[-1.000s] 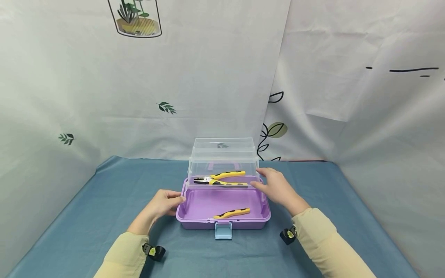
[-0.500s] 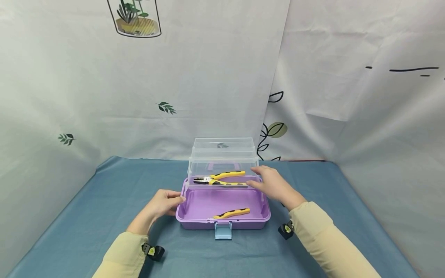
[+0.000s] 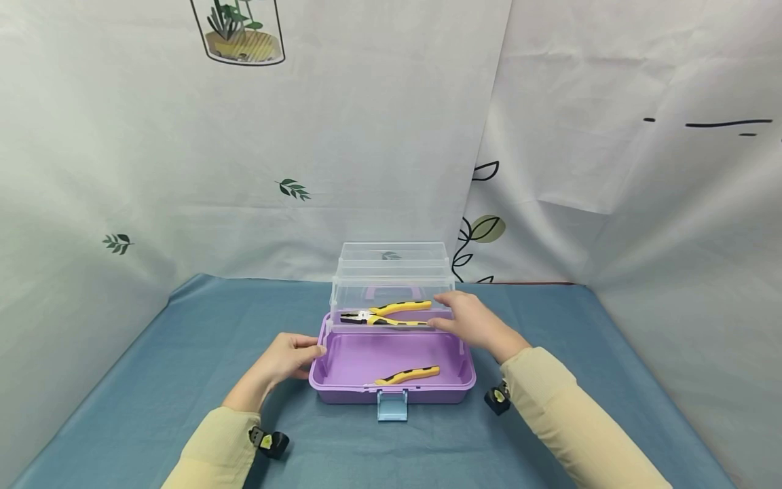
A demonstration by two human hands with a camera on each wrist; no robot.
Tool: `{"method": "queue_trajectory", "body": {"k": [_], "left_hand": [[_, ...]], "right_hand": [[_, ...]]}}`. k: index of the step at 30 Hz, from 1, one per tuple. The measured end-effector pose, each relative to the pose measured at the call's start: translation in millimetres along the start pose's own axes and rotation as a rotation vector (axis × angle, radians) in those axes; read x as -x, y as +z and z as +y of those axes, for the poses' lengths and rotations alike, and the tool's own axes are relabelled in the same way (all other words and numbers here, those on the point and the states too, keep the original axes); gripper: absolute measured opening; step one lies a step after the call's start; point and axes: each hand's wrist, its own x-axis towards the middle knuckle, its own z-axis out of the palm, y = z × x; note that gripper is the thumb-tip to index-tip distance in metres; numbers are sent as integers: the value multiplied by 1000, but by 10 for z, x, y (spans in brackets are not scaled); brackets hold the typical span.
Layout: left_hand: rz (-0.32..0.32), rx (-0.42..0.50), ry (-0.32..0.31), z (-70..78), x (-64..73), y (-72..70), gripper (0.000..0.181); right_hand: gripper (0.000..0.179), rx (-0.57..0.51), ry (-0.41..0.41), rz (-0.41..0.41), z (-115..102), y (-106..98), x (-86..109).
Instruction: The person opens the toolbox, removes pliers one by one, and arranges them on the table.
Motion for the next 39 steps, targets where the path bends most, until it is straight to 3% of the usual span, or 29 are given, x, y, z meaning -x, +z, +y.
{"method": "queue_trajectory", "body": {"k": [17,26,39], "left_hand": [[14,-21,-8,2,-1,5,34],[25,-17,-25,-4,-9,20,35],[28,-38,-22,3,1,17,34]], "right_hand": [[53,53,-77,-70,-56,43,-183],[35,67,-41,-117,-104,98,-297],[18,218,-166,-15,-129,142,-387]]}}
